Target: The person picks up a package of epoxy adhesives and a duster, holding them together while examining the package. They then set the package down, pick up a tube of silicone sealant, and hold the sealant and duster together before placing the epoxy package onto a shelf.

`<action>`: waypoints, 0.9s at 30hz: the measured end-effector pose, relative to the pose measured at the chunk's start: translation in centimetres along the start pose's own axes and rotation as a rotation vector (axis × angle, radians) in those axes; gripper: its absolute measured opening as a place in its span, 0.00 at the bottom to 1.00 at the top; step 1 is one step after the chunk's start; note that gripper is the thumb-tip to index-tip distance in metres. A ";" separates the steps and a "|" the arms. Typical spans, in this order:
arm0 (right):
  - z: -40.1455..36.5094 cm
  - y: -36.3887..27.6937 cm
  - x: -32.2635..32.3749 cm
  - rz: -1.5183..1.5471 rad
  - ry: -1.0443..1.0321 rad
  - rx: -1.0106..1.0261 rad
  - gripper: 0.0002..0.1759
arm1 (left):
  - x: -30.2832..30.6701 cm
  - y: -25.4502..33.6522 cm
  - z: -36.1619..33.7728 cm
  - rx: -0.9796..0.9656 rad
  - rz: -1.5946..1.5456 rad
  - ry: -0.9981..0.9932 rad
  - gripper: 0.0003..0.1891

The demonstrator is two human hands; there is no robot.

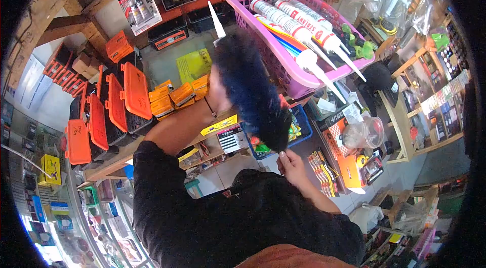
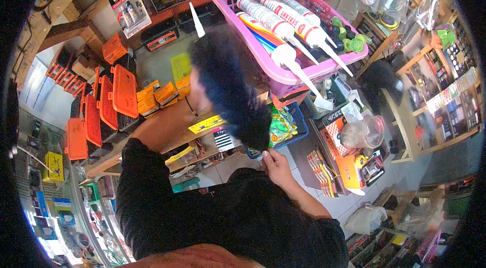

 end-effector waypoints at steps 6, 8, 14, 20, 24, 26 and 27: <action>0.4 0.2 -0.5 -0.184 -0.116 0.107 0.17 | 4.7 -0.7 0.0 0.061 -0.038 -0.358 0.33; 0.4 0.3 -0.5 -0.107 -0.072 0.053 0.17 | 2.0 -0.2 -0.3 0.034 0.084 -0.093 0.33; 0.1 -0.6 -1.2 -0.094 -0.075 -0.001 0.18 | 9.5 -0.3 0.2 0.060 -0.006 0.088 0.30; -0.1 -0.4 -0.9 0.039 -0.027 -0.060 0.16 | -1.9 0.1 0.1 -0.075 0.248 0.157 0.31; -0.2 -0.5 -1.2 -0.168 -0.136 0.029 0.16 | 1.8 0.4 -0.5 0.050 0.081 0.019 0.33; -0.3 -0.6 -1.0 -0.092 -0.095 0.014 0.16 | 1.7 0.2 -0.4 0.047 0.045 -0.100 0.34; -0.4 -0.7 -0.9 -0.017 -0.056 -0.002 0.16 | 1.3 -0.1 -0.5 0.043 0.006 -0.217 0.34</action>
Point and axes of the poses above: each hand's wrist, its own z-axis towards the middle knuckle, its own x-axis out of the back of the hand, y = z × x, the point moved 5 cm from there along z, towards the middle knuckle, and after that the axes turned 8 degrees about z, right-handed, at the moved point
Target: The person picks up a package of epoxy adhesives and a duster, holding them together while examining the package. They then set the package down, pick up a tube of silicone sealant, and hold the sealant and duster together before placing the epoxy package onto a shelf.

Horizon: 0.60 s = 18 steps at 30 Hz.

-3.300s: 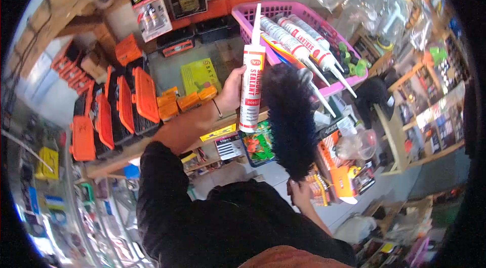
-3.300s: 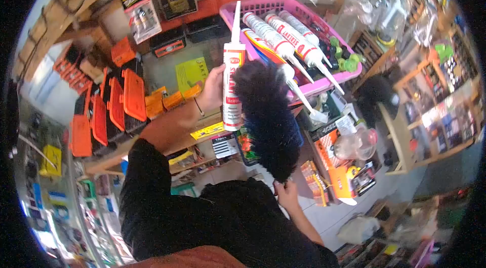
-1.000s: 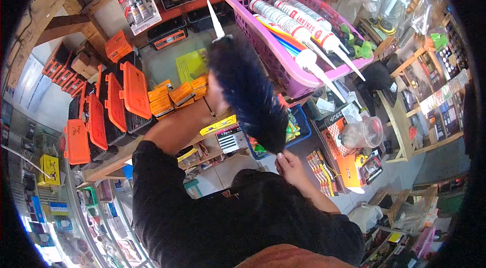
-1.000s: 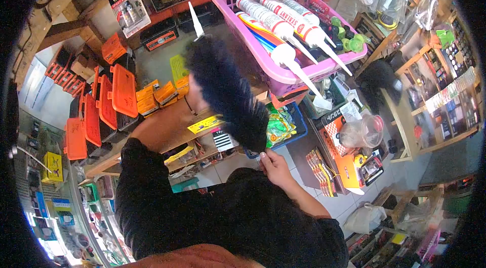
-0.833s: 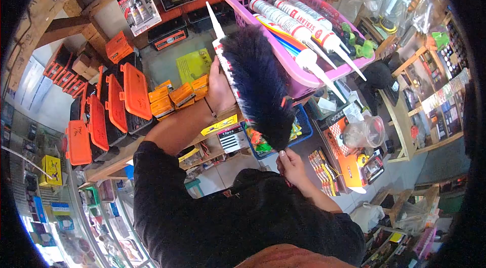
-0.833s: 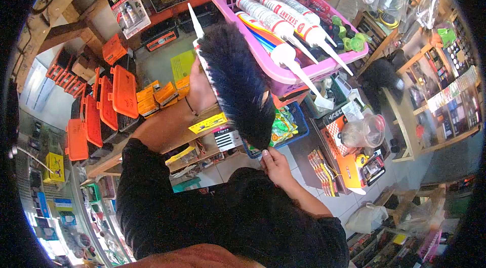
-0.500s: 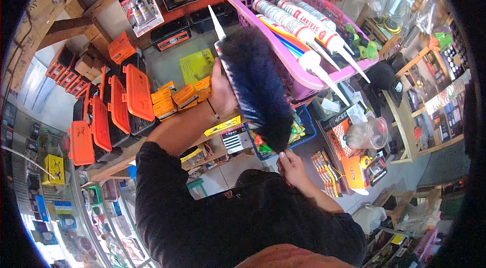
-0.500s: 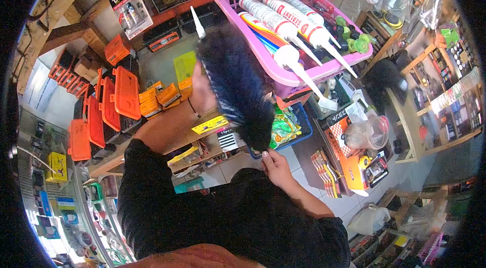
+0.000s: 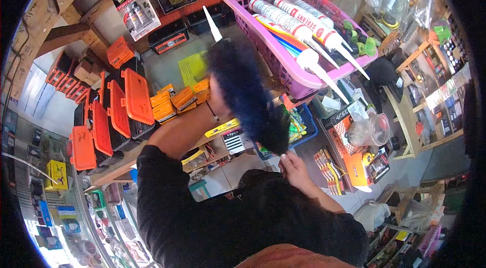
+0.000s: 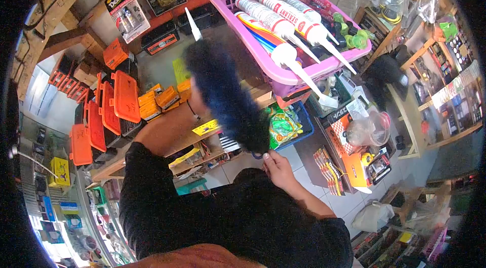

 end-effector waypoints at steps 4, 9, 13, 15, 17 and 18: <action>0.2 0.3 0.4 0.110 0.085 -0.092 0.15 | -2.2 0.3 1.0 -0.104 0.244 0.458 0.36; 0.2 1.0 0.7 0.135 -0.030 -0.124 0.15 | -1.2 0.4 0.7 -0.123 0.182 0.517 0.35; -0.2 0.4 0.7 0.158 -0.007 -0.108 0.16 | -3.1 0.6 1.2 -0.110 0.219 0.318 0.35; -0.4 1.0 0.4 0.113 -0.086 -0.094 0.16 | 0.8 0.4 -0.2 -0.026 0.157 0.240 0.33; -0.5 0.3 0.0 -0.060 -0.150 -0.022 0.16 | 2.8 -0.5 -0.7 0.095 -0.135 0.154 0.32; -0.5 -0.4 -0.2 -0.058 -0.150 -0.022 0.16 | 2.6 0.0 -0.3 -0.046 0.068 0.008 0.32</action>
Point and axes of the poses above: each hand's wrist, its own z-axis towards the middle knuckle, its own x-axis out of the back of the hand, y = z × x, the point moved 5 cm from there along z, towards the middle knuckle, and after that the axes turned 8 degrees about z, right-handed, at the moved point
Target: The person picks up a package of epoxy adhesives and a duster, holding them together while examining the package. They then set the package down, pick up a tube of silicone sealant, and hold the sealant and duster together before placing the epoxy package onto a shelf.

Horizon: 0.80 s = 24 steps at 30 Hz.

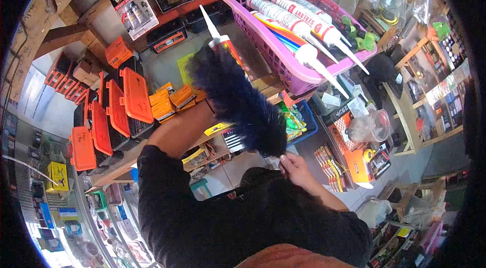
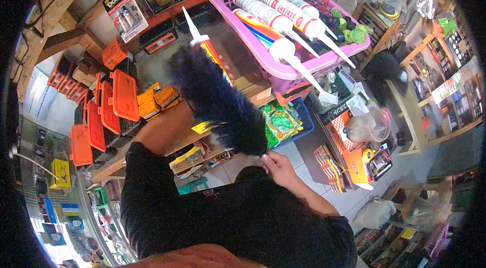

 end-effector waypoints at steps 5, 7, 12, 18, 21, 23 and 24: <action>-0.1 0.1 0.2 0.084 0.128 -0.102 0.17 | -2.9 0.6 -0.1 0.002 0.054 0.476 0.31; 0.1 1.2 0.5 0.005 0.049 -0.051 0.16 | -0.5 -0.4 0.3 0.074 -0.091 -0.122 0.31; 0.2 0.5 0.4 0.082 0.108 -0.056 0.17 | -4.5 0.7 1.1 -0.047 0.105 0.287 0.31; 0.2 0.5 0.2 0.072 0.026 -0.105 0.17 | 0.0 0.2 -0.1 0.072 -0.057 0.006 0.29; 0.4 0.7 0.4 0.082 0.039 -0.071 0.17 | -3.1 0.4 1.1 0.000 0.088 0.291 0.31; 0.5 0.1 0.7 0.184 0.126 -0.068 0.17 | -4.2 0.5 0.9 -0.029 0.104 0.425 0.33; 0.4 0.3 0.8 0.184 0.126 -0.069 0.17 | -4.0 0.5 0.9 -0.029 0.104 0.426 0.33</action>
Point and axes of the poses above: each hand's wrist, its own z-axis towards the middle knuckle, its own x-axis out of the back of the hand, y = z × x, the point moved 5 cm from there along z, towards the middle knuckle, and after that the axes turned 8 degrees about z, right-handed, at the moved point
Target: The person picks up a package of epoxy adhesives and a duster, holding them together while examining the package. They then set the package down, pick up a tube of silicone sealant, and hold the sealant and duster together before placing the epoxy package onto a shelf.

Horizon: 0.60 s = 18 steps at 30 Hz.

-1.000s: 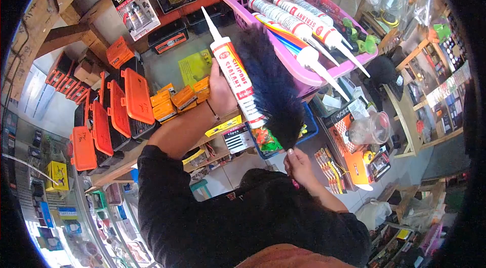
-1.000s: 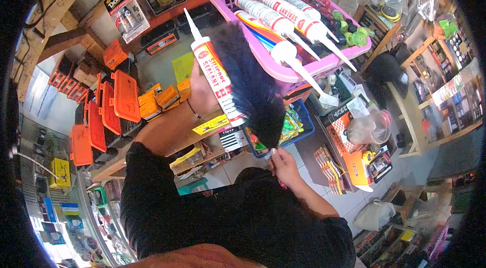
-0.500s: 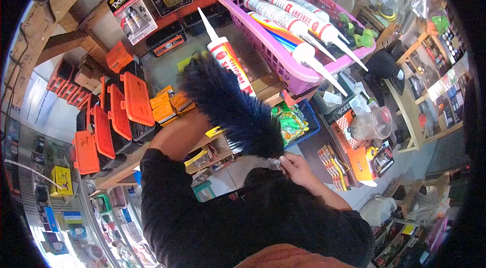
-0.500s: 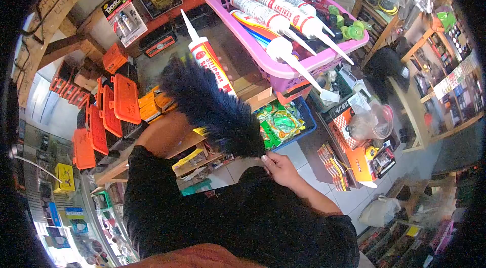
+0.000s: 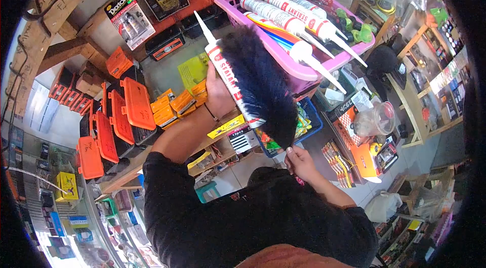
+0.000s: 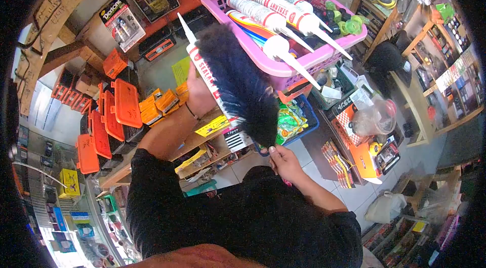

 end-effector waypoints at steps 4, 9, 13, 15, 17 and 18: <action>0.0 0.5 -0.4 -0.023 -0.103 -0.028 0.18 | 2.9 -0.4 0.4 0.032 -0.363 -0.086 0.29; 0.1 -0.1 -0.3 0.028 -0.029 -0.006 0.18 | -1.7 0.0 -0.1 -0.004 0.025 -0.026 0.32; -0.2 0.3 -1.0 -0.037 -0.131 -0.032 0.18 | 5.0 -0.3 1.0 0.022 0.017 -0.217 0.28; 0.0 -0.1 -0.6 -0.074 -0.038 0.001 0.18 | 1.3 -0.1 0.3 0.032 -0.007 -0.393 0.29; -0.1 -0.1 -0.6 -0.030 -0.009 -0.024 0.18 | -1.0 -0.1 0.3 -0.017 0.031 -0.020 0.34; -0.1 0.0 -0.5 0.009 0.020 -0.046 0.18 | -1.1 -0.2 0.0 0.006 0.010 0.000 0.33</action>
Point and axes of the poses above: each hand's wrist, its own z-axis towards the middle knuckle, its own x-axis out of the back of the hand, y = z × x, the point moved 5 cm from there along z, towards the middle knuckle, and after that the axes turned 8 degrees about z, right-handed, at the moved point
